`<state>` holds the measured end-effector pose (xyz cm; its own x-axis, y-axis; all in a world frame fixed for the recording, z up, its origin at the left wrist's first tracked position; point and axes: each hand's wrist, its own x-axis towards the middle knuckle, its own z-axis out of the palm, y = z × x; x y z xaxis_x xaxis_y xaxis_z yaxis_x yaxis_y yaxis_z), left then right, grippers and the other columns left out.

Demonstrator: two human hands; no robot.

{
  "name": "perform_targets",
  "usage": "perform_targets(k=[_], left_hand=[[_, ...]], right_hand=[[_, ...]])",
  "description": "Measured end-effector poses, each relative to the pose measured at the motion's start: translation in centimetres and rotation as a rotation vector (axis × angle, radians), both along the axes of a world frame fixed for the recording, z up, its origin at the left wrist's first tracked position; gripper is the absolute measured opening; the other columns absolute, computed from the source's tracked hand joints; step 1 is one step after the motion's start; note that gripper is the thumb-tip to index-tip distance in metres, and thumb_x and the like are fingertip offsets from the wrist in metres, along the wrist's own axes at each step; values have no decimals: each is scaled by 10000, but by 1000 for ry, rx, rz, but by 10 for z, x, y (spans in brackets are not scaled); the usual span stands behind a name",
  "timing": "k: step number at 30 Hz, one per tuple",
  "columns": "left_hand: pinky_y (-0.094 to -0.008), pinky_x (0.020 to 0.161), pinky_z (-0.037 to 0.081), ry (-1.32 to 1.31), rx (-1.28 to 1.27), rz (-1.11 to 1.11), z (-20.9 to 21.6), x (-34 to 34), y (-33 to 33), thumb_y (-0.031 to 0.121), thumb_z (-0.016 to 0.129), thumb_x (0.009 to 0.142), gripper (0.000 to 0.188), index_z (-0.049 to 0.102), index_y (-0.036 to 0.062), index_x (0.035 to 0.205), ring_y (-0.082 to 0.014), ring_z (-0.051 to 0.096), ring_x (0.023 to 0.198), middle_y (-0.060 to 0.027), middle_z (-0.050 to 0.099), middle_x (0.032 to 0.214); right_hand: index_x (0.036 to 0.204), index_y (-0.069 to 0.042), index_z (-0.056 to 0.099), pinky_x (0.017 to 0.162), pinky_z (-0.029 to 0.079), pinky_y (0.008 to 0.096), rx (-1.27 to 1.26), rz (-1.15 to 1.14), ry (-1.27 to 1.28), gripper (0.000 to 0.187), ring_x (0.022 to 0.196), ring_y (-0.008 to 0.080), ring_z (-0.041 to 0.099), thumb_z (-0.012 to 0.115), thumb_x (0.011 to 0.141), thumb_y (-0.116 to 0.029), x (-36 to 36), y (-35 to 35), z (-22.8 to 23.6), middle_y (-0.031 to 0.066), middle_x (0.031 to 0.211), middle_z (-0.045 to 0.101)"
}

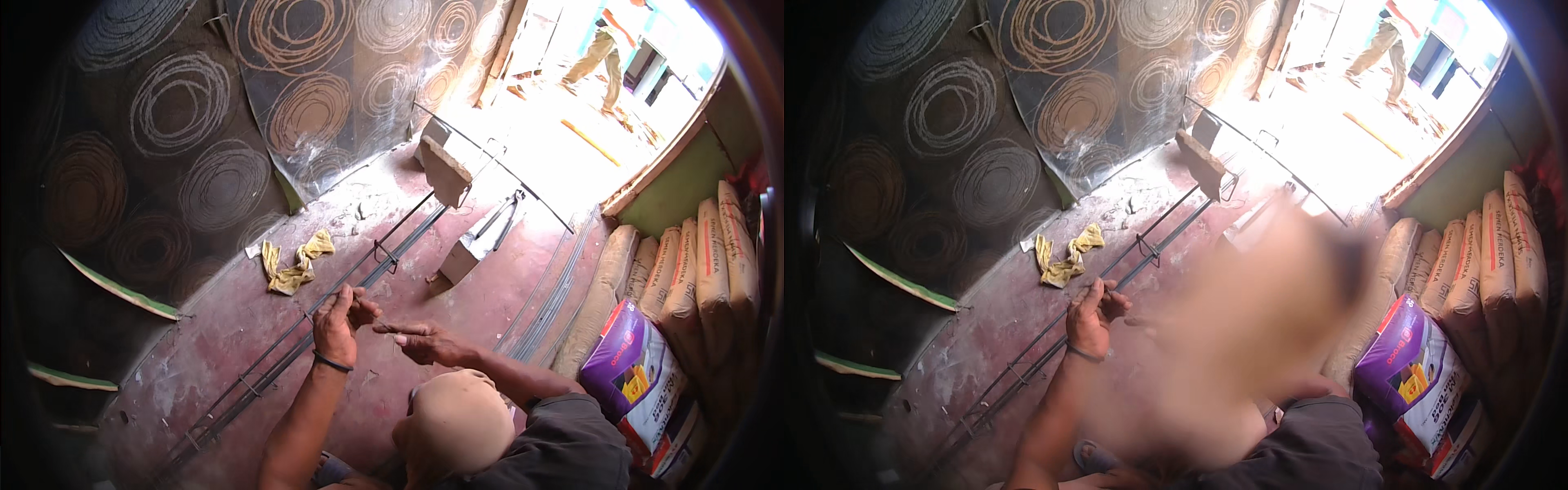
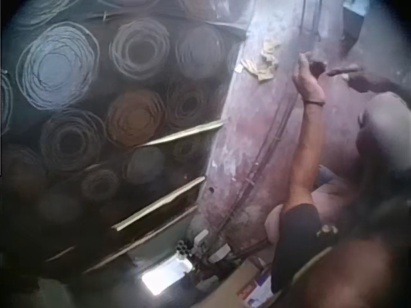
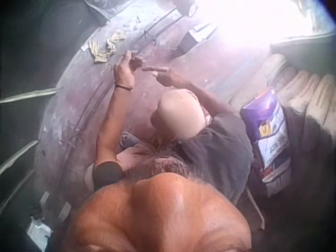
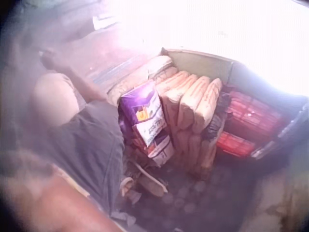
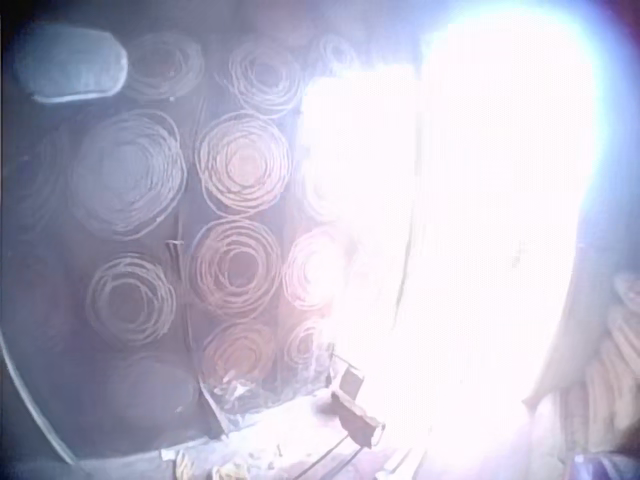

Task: The person assembles a metal frame structure on the floor by hand and using pliers, securing metal rods together with wire ties.

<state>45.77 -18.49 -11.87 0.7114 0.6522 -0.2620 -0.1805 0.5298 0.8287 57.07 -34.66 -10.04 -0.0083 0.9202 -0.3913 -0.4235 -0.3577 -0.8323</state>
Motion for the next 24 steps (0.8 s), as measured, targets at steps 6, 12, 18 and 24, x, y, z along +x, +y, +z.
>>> perform_targets(k=[6, 12, 18, 24], left_hand=[[-304, 590, 483, -329, 41, 468, 35, -50, 163, 324, 571, 926, 319, 594, 11, 981, -179, 572, 627, -50, 578, 692], [-341, 617, 521, -170, 326, 645, 101, -211, 309, 403, 551, 917, 328, 572, 78, 955, -230, 635, 699, -64, 628, 752], [-449, 861, 496, -262, 520, 814, 200, -319, 210, 318, 510, 938, 244, 496, 80, 883, -307, 623, 940, -129, 641, 928], [-465, 921, 481, -179, 539, 1365, 255, -331, 111, 298, 418, 991, 345, 508, -10, 1119, -293, 560, 931, -137, 554, 1001]], right_hand=[[1186, -33, 594, 510, 395, 222, -174, 26, -585, 332, 558, 57, 449, 467, 986, -265, 12, -41, -9, -30, 651, 460], [1034, 16, 601, 391, 268, 209, 61, -115, -526, 290, 433, 22, 325, 514, 963, -251, 15, -36, -13, -51, 538, 396], [1071, 4, 616, 654, 420, 301, 747, 256, -1181, 242, 691, 156, 540, 519, 945, -178, -48, 142, 86, 114, 848, 583], [1065, -24, 645, 773, 472, 430, 1109, 381, -875, 313, 793, 373, 603, 524, 909, -267, -221, 311, 171, 175, 920, 667]])
